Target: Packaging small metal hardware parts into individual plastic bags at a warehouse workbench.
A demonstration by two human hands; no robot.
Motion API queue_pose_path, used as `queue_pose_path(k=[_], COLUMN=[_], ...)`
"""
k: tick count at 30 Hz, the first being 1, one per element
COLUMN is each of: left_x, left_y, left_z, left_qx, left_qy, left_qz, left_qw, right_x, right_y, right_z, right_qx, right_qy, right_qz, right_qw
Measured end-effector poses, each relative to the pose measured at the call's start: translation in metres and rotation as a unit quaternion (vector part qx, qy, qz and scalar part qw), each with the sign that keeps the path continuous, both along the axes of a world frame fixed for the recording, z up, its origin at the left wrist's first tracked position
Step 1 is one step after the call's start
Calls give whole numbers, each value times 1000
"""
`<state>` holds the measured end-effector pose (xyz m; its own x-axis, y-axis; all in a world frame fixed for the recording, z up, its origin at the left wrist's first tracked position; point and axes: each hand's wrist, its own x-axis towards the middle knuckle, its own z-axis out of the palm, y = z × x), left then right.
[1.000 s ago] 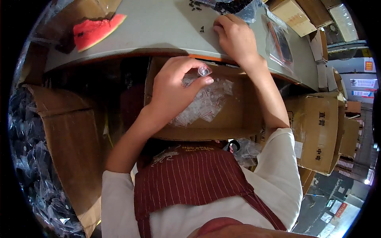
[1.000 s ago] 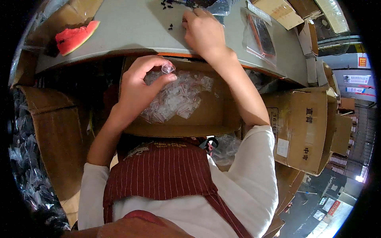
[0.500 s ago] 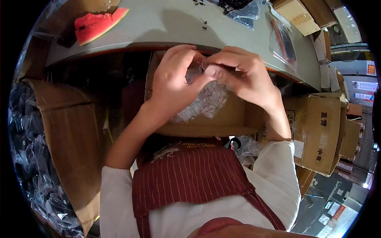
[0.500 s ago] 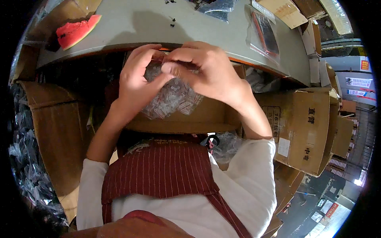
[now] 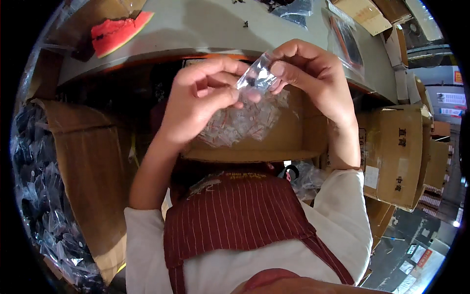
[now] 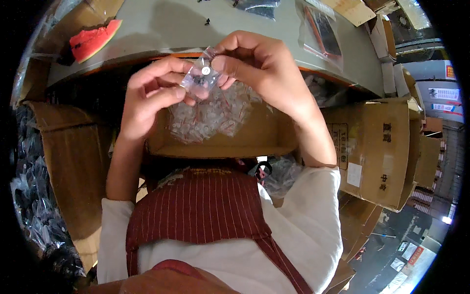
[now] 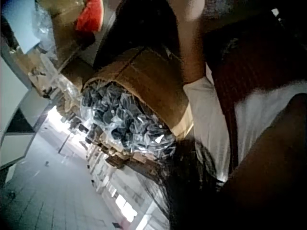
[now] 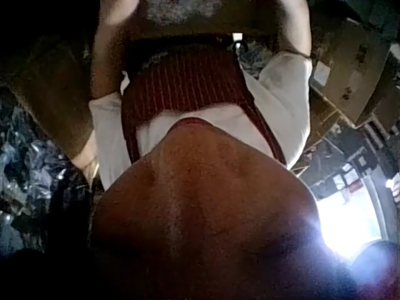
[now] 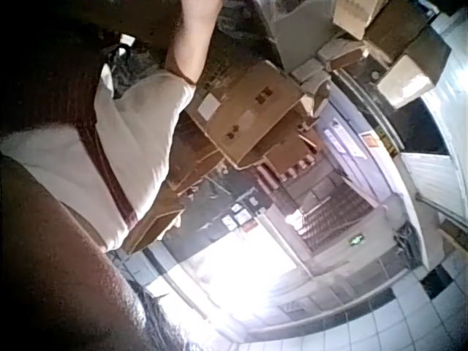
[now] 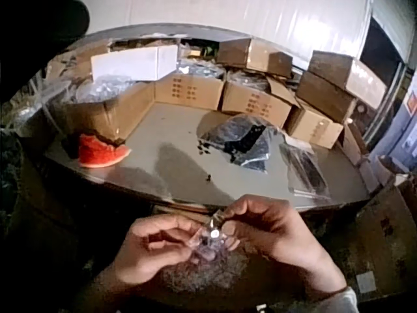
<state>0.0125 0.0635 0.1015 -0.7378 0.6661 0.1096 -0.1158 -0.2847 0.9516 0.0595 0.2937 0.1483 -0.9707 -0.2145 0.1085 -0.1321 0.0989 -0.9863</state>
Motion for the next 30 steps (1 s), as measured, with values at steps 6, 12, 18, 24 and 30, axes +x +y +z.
queue_pose_path(k=[6, 12, 18, 24, 30], left_x=[-10, -15, -11, -27, -34], left_y=[2, 15, 20, 15, -3], left_z=[30, 28, 20, 17, -2], left_qx=[-67, -70, -108, -42, 45], left_qy=[87, 132, 256, 271, -3], left_qz=[49, 13, 98, 167, 104], left_qw=[993, 989, 956, 947, 994], right_x=[7, 11, -7, -32, -54], right_y=[-9, -13, -11, -20, -31], right_z=[6, 9, 1, 12, 25], right_qx=[4, 5, 32, 59, 6], right_qy=[-4, -25, 3, -13, -185], right_qz=[21, 24, 36, 69, 153], right_qw=[1000, 999, 999, 996, 971])
